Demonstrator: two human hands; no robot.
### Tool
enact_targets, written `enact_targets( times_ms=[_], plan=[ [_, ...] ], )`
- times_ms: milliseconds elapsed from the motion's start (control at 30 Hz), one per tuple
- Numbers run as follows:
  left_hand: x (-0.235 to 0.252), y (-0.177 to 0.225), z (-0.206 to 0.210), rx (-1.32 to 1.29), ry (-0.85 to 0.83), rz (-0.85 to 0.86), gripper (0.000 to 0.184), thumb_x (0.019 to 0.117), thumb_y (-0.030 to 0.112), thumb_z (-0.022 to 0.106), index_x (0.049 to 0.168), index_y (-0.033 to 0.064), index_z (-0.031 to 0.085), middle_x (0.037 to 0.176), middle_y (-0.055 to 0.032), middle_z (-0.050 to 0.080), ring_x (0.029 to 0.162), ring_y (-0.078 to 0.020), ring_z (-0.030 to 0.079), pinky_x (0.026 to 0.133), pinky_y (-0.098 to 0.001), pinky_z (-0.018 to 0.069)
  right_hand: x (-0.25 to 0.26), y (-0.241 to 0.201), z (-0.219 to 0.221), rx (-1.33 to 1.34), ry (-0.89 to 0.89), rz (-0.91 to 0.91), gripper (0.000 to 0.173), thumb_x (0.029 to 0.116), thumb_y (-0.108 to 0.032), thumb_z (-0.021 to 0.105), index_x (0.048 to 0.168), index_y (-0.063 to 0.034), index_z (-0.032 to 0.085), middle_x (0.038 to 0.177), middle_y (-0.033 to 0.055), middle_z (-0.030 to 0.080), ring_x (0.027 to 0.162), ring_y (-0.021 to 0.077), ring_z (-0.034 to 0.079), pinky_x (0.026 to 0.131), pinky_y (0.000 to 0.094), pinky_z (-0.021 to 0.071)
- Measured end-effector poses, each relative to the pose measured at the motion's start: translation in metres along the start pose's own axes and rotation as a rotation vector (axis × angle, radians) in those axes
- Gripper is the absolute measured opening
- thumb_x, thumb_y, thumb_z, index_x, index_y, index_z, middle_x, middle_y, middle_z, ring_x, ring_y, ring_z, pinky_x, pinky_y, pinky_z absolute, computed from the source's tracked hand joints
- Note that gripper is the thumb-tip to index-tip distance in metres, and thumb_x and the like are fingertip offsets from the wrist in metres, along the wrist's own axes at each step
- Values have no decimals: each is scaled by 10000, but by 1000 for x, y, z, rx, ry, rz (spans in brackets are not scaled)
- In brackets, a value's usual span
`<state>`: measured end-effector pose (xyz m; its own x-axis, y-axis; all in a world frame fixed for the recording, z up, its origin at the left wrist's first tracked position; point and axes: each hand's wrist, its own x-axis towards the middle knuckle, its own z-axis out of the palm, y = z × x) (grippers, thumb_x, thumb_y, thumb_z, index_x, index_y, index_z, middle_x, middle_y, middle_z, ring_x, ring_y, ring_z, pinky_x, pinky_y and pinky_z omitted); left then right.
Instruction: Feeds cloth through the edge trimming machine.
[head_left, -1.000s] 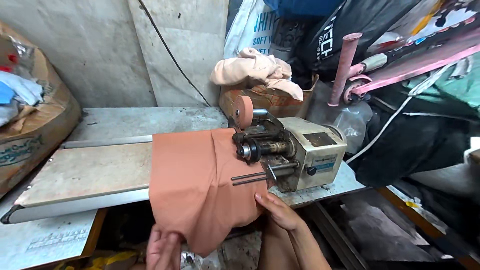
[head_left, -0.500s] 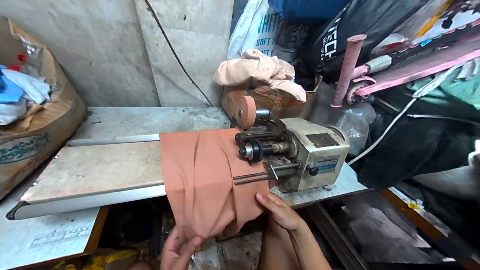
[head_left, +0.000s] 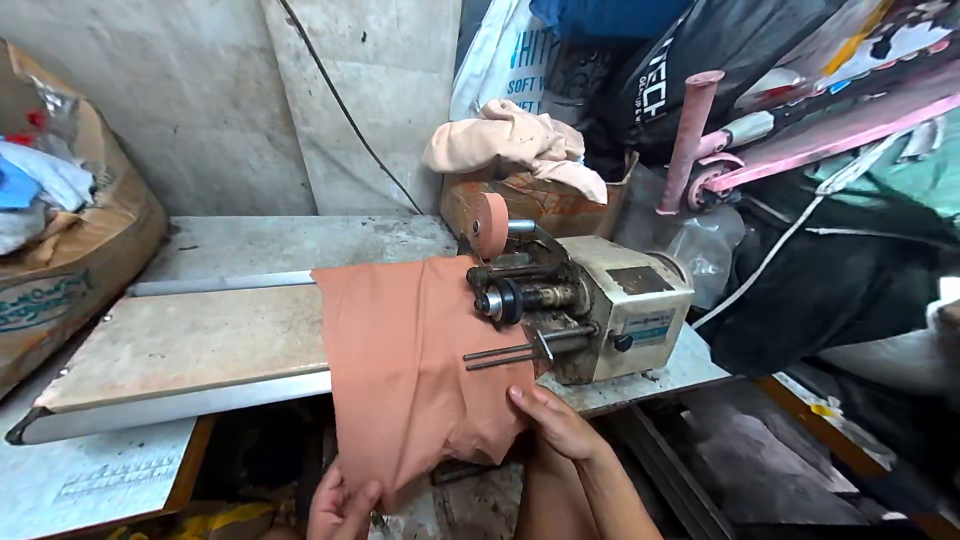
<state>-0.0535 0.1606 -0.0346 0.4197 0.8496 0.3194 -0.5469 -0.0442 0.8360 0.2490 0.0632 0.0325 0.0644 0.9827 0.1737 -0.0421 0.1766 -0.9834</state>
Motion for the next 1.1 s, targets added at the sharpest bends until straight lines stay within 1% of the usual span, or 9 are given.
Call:
enact_targets(
  times_ms=[100,233,333,467,600,700,800,933,1100],
  plan=[
    [-1,-1,1,109,18,-30,470,904,237,784,1323,155,587,1141,7,741,1009,-114,719,896,-290,607,0,-1,0,8,0,4,351,1105,-331,423,1187,-84,658,1050,13,740,1000,105,700,939,342,578],
    [-9,-1,-1,86,15,-69,395,893,248,790,1267,219,668,1077,36,766,938,-76,733,840,-262,614,1,-2,0,31,-26,4,349,1106,-333,420,1183,-88,656,1042,11,744,991,107,706,932,340,584],
    [-7,0,-4,53,-2,-49,468,913,227,772,1340,176,590,1149,8,742,1010,-109,719,896,-290,605,1,-1,-1,10,-24,8,356,1103,-354,426,1176,-93,657,1029,8,739,975,103,704,914,341,586],
    [-9,4,-8,21,-11,-35,406,914,252,769,1303,226,656,1119,33,758,985,-82,726,883,-276,607,1,-1,0,-1,-21,14,356,1104,-339,424,1185,-78,652,1053,14,740,1005,106,700,943,344,578],
    [-5,9,-8,106,17,-28,450,906,244,780,1319,204,604,1139,33,747,1005,-91,719,892,-275,606,1,-2,-1,-7,-22,16,356,1105,-341,419,1189,-85,651,1063,6,739,1013,102,699,944,340,577],
    [-10,10,-9,66,-14,-28,359,908,257,774,1255,251,681,1091,52,764,965,-68,727,870,-267,609,1,-2,0,0,-18,8,350,1107,-329,417,1187,-85,655,1058,7,738,1007,101,697,946,339,574],
    [-9,9,-12,20,-32,-15,428,931,248,751,1339,229,620,1167,34,741,1031,-87,712,917,-285,596,-1,-1,1,-7,7,18,340,1105,-310,417,1185,-76,650,1055,9,737,1006,102,698,945,344,575],
    [-14,6,-5,67,-42,-51,358,896,239,786,1238,264,684,1075,61,769,958,-61,729,876,-261,607,0,-2,1,9,10,11,332,1106,-300,420,1189,-79,652,1059,7,743,1010,102,702,953,340,576],
    [-13,6,-4,81,-21,-79,394,912,208,768,1281,230,630,1122,50,756,998,-80,722,909,-272,599,0,-2,1,2,2,15,338,1106,-309,413,1192,-80,647,1055,0,740,1009,95,698,949,335,574]
  ],
)
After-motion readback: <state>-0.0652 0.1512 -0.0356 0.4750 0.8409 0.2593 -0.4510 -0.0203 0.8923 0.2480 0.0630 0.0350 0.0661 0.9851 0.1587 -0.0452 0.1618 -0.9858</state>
